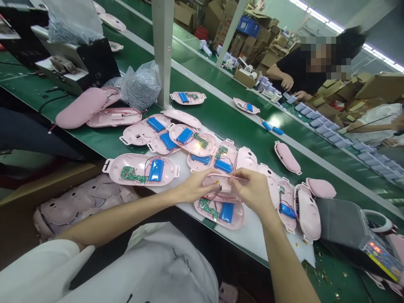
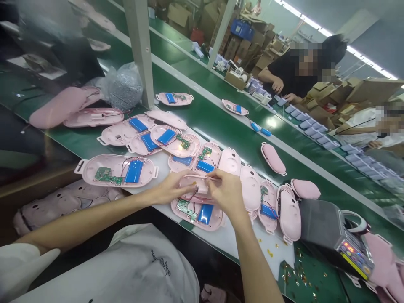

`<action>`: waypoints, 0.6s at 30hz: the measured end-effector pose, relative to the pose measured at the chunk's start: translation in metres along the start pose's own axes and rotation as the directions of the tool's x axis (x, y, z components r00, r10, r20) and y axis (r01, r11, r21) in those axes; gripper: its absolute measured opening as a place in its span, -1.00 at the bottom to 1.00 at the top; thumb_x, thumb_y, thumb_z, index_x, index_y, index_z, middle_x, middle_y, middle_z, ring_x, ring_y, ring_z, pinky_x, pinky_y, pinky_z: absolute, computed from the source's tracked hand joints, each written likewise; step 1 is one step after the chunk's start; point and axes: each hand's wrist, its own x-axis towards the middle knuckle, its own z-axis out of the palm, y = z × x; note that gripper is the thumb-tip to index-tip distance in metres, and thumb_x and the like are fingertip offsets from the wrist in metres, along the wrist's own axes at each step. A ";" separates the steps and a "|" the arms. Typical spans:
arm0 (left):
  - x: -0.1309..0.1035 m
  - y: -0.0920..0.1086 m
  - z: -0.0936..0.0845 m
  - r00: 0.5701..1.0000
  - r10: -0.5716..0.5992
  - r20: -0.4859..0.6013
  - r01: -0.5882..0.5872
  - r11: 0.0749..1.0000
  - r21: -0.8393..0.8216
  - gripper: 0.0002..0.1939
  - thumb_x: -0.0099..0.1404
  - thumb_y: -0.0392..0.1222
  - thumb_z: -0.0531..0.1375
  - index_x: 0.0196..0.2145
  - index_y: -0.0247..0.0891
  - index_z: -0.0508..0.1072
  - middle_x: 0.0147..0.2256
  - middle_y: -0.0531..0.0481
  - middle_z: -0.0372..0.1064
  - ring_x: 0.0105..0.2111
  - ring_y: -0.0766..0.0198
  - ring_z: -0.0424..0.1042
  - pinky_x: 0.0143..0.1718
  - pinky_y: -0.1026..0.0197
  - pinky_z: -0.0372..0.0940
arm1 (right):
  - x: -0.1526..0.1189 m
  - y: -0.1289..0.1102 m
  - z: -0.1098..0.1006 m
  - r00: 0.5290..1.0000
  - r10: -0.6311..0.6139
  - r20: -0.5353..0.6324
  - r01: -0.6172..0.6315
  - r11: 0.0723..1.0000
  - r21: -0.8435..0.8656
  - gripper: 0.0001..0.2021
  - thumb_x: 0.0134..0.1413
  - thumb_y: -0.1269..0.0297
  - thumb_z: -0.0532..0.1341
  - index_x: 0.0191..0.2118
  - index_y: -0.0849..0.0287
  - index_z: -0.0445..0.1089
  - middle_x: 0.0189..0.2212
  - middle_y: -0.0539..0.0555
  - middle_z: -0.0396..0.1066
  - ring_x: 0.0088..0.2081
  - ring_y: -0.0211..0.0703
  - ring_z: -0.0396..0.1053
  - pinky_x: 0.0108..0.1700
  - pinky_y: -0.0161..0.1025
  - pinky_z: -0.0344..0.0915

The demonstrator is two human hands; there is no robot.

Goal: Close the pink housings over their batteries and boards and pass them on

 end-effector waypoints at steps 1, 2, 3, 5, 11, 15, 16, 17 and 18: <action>0.000 0.000 0.000 1.000 0.019 0.023 -0.019 1.000 -0.006 -0.73 0.37 -0.13 0.16 -0.04 -0.29 0.45 -0.17 -0.07 0.51 -0.16 0.14 0.47 -0.09 0.17 0.34 | -0.003 0.000 0.000 0.999 -0.037 -0.031 0.036 0.999 -0.009 -0.85 0.01 0.22 0.20 -0.36 0.09 0.52 -0.37 0.01 0.56 -0.29 -0.06 0.53 -0.19 -0.17 0.41; 0.000 0.000 -0.001 0.998 0.040 0.047 -0.040 0.999 -0.009 -0.73 0.40 -0.08 0.15 -0.06 -0.28 0.46 -0.19 -0.07 0.51 -0.17 0.15 0.48 -0.09 0.17 0.34 | -0.008 0.001 0.001 0.996 -0.070 -0.061 0.068 0.997 -0.025 -0.85 0.04 0.24 0.21 -0.34 0.09 0.53 -0.37 0.00 0.56 -0.30 -0.08 0.53 -0.20 -0.18 0.41; 0.000 -0.002 -0.002 0.996 0.060 0.072 -0.060 0.998 -0.005 -0.73 0.42 -0.06 0.13 -0.07 -0.28 0.46 -0.20 -0.07 0.51 -0.19 0.16 0.48 -0.11 0.18 0.34 | -0.014 0.001 0.002 0.991 -0.105 -0.084 0.102 0.994 -0.040 -0.86 0.07 0.26 0.20 -0.33 0.09 0.53 -0.36 -0.01 0.56 -0.31 -0.10 0.53 -0.21 -0.20 0.42; -0.001 -0.005 -0.005 0.984 0.092 0.153 -0.099 0.994 0.040 -0.74 0.44 -0.09 0.09 -0.06 -0.28 0.44 -0.22 -0.06 0.50 -0.24 0.20 0.48 -0.14 0.20 0.35 | -0.031 -0.001 0.005 0.967 -0.213 -0.140 0.202 0.975 -0.091 -0.87 0.15 0.31 0.20 -0.29 0.09 0.52 -0.35 -0.02 0.56 -0.33 -0.15 0.53 -0.24 -0.25 0.41; -0.006 0.010 -0.029 0.728 0.263 0.633 -0.511 0.824 0.245 -0.69 0.35 -0.31 0.10 0.04 -0.33 0.39 0.14 -0.30 0.35 0.20 -0.02 0.30 0.22 -0.02 0.19 | -0.108 0.000 0.037 0.751 -0.636 -0.179 0.477 0.709 -0.519 -0.86 0.27 0.47 0.14 -0.22 0.16 0.43 -0.28 0.08 0.52 -0.30 -0.11 0.45 -0.25 -0.21 0.33; 0.004 0.039 -0.025 0.639 0.165 0.751 -0.660 0.620 0.425 -0.55 0.21 -0.13 0.30 0.02 -0.31 0.37 0.16 -0.36 0.29 0.12 -0.14 0.32 0.21 -0.11 0.17 | -0.120 0.024 0.069 0.771 -0.604 -0.201 0.433 0.729 -0.531 -0.84 0.30 0.37 0.05 -0.20 0.19 0.39 0.08 0.27 0.39 0.07 0.17 0.38 0.01 0.09 0.39; 0.011 0.045 -0.018 0.659 0.115 0.743 -0.653 0.578 0.489 -0.53 0.21 -0.04 0.32 0.00 -0.31 0.38 0.06 -0.34 0.37 0.01 -0.12 0.39 0.13 -0.09 0.23 | -0.120 0.032 0.073 0.767 -0.610 -0.198 0.448 0.730 -0.516 -0.83 0.29 0.38 0.05 -0.16 0.19 0.39 0.13 0.27 0.35 0.13 0.19 0.34 0.06 0.13 0.39; 0.018 0.049 -0.011 0.678 0.064 0.732 -0.641 0.539 0.547 -0.50 0.20 0.05 0.33 -0.03 -0.32 0.38 -0.06 -0.31 0.43 -0.09 -0.09 0.42 0.04 -0.07 0.28 | -0.121 0.038 0.075 0.757 -0.624 -0.195 0.473 0.729 -0.496 -0.81 0.27 0.39 0.05 -0.11 0.18 0.39 0.16 0.25 0.34 0.15 0.18 0.34 0.08 0.17 0.39; 0.026 0.053 -0.003 0.689 0.013 0.725 -0.631 0.502 0.591 -0.45 0.18 0.12 0.34 -0.05 -0.34 0.40 -0.15 -0.27 0.45 -0.17 -0.07 0.43 -0.04 -0.04 0.31 | -0.125 0.045 0.076 0.754 -0.622 -0.211 0.481 0.743 -0.466 -0.77 0.26 0.39 0.08 -0.04 0.13 0.39 0.16 0.20 0.34 0.15 0.16 0.35 0.09 0.20 0.41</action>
